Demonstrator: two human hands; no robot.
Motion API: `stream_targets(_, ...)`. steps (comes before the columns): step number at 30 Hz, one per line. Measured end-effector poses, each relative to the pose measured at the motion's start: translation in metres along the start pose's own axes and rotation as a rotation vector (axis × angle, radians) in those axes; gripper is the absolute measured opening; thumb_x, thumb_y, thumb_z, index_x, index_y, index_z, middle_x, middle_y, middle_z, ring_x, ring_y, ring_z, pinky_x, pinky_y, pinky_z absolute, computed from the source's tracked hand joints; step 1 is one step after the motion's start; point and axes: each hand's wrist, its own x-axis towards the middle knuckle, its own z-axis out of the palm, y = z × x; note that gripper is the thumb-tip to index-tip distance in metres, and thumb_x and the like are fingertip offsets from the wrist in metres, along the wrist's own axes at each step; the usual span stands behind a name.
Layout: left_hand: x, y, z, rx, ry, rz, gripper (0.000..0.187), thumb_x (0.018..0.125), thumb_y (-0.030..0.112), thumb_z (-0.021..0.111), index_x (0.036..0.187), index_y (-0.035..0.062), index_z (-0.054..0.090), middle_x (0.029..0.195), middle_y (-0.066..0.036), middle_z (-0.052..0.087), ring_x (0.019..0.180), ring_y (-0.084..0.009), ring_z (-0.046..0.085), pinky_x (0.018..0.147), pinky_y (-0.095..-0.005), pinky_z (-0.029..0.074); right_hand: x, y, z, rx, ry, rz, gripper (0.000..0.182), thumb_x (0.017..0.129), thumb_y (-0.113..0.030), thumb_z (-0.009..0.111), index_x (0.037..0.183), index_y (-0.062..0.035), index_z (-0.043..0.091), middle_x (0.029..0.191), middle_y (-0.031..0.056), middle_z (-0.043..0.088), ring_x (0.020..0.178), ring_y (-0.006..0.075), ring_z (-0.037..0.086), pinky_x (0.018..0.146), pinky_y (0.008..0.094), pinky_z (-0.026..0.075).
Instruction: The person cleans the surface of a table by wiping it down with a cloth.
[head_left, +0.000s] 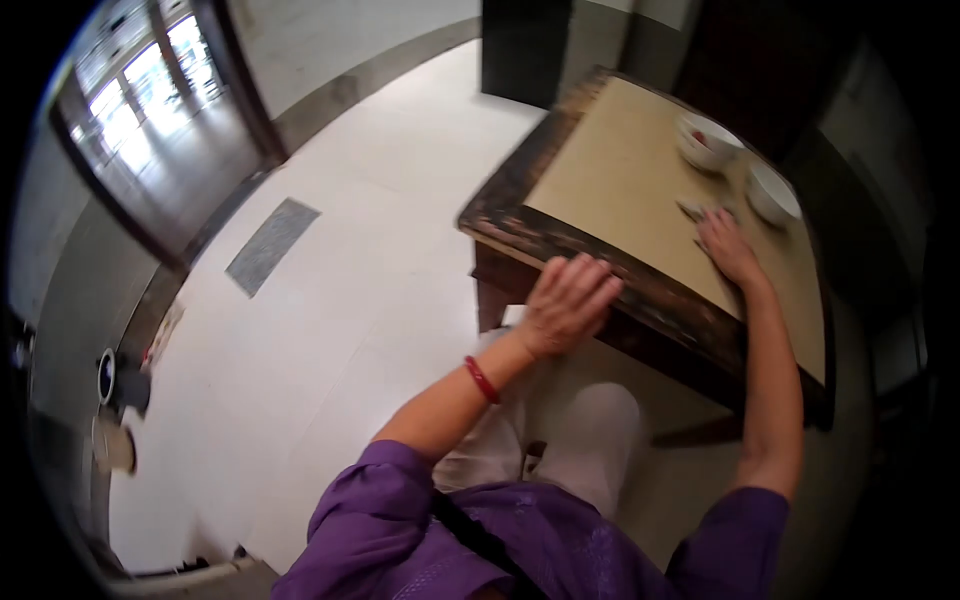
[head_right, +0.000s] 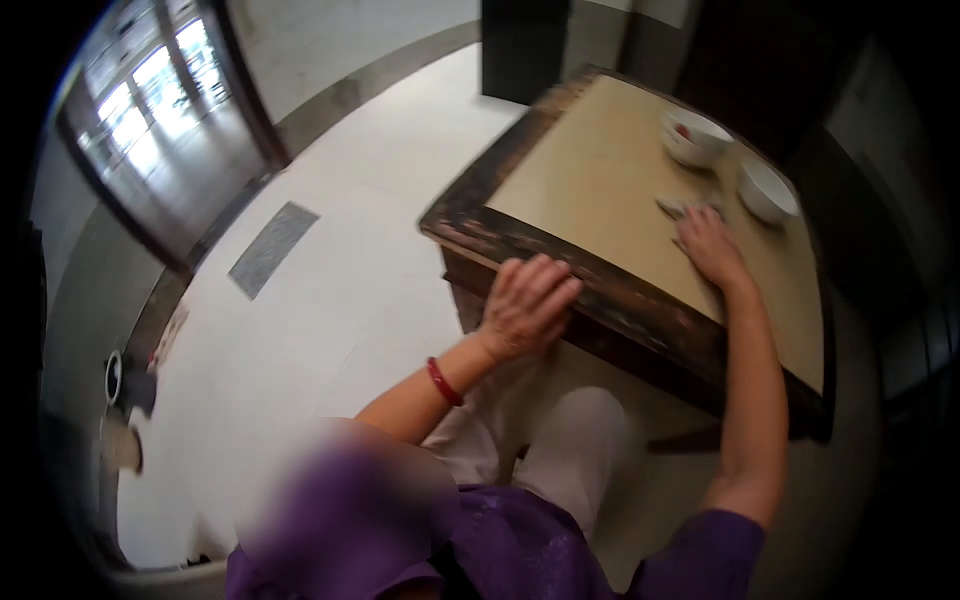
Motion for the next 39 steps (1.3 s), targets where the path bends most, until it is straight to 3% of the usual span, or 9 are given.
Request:
stream_targets(1,0.002,0.002,-0.002,0.008,-0.015,-0.005,0.052,0.072,0.019,0.069,0.122,0.013,0.056,0.126,-0.01,0.051,0.117,-0.0296,0.049,0.099,-0.0477,0.033,-0.003,0.003,0.005,-0.096,-0.032,-0.02,0.048,0.098,-0.033,0.039,0.136,-0.004,0.042,0.145,0.0201,0.035,0.133,0.037,0.032,0.109,0.0434,0.027)
stream_targets(3,0.008,0.004,-0.009,0.032,-0.048,0.003,0.05,0.072,0.02,0.07,0.12,0.0129,0.057,0.124,-0.01,0.052,0.115,-0.0291,0.05,0.099,-0.0468,0.033,-0.023,-0.022,-0.012,0.318,0.062,0.256,0.054,0.097,-0.041,0.037,0.139,-0.0065,0.04,0.147,0.021,0.03,0.135,0.0355,0.03,0.111,0.0422,0.024)
stream_targets(8,0.031,-0.005,-0.025,0.054,-0.078,-0.048,0.041,0.078,0.026,0.066,0.115,0.0112,0.059,0.118,-0.01,0.055,0.112,-0.0282,0.05,0.098,-0.0453,0.031,-0.067,-0.03,-0.019,0.323,0.046,0.132,0.057,0.097,-0.044,0.036,0.14,-0.0071,0.039,0.147,0.0228,0.029,0.136,0.036,0.028,0.111,0.0404,0.022)
stream_targets(12,0.02,-0.015,-0.015,0.147,-0.078,-0.035,0.037,0.088,0.035,0.053,0.113,0.0094,0.061,0.119,-0.01,0.057,0.114,-0.0266,0.05,0.101,-0.044,0.027,-0.083,-0.038,-0.029,0.312,0.042,0.102,0.057,0.097,-0.044,0.037,0.14,-0.0068,0.039,0.147,0.0231,0.029,0.136,0.0362,0.029,0.111,0.0397,0.023)
stream_targets(22,0.009,-0.021,0.003,0.211,0.037,-0.002,0.04,0.093,0.039,0.044,0.112,0.0096,0.063,0.119,-0.009,0.06,0.113,-0.0257,0.051,0.102,-0.0416,0.026,0.014,0.017,-0.001,0.352,0.003,0.382,0.064,0.092,-0.057,0.03,0.144,-0.0196,0.035,0.151,0.0157,0.026,0.14,0.0305,0.023,0.113,0.0433,0.018)
stream_targets(28,0.007,-0.02,0.005,0.208,0.058,0.003,0.039,0.093,0.037,0.044,0.111,0.009,0.063,0.118,-0.009,0.06,0.113,-0.0265,0.052,0.101,-0.0424,0.028,0.037,0.013,-0.004,0.361,-0.013,0.508,0.063,0.091,-0.054,0.031,0.146,-0.0214,0.032,0.153,0.0145,0.022,0.141,0.0299,0.02,0.114,0.0467,0.015)
stream_targets(32,0.008,-0.021,0.003,0.194,0.028,0.006,0.037,0.092,0.034,0.046,0.115,0.009,0.061,0.122,-0.009,0.058,0.115,-0.027,0.05,0.101,-0.0432,0.027,0.008,-0.01,-0.024,0.328,-0.08,0.462,0.064,0.093,-0.055,0.03,0.145,-0.0194,0.032,0.15,0.0199,0.025,0.141,0.0315,0.02,0.113,0.0452,0.016)
stream_targets(36,0.006,-0.021,-0.002,0.163,-0.018,-0.001,0.036,0.092,0.032,0.047,0.117,0.0091,0.06,0.124,-0.009,0.057,0.117,-0.0274,0.049,0.102,-0.0436,0.027,-0.05,-0.021,-0.017,0.278,-0.037,0.255,0.06,0.096,-0.047,0.034,0.144,-0.0113,0.033,0.148,0.0232,0.026,0.14,0.0339,0.021,0.112,0.044,0.018)
stream_targets(39,0.006,-0.02,-0.004,0.153,-0.037,-0.016,0.036,0.092,0.032,0.048,0.118,0.0091,0.059,0.126,-0.009,0.057,0.119,-0.0274,0.048,0.103,-0.0435,0.026,-0.103,-0.03,-0.023,0.337,-0.025,0.18,0.061,0.096,-0.051,0.033,0.145,-0.0152,0.031,0.15,0.0222,0.022,0.14,0.0355,0.019,0.113,0.0473,0.014)
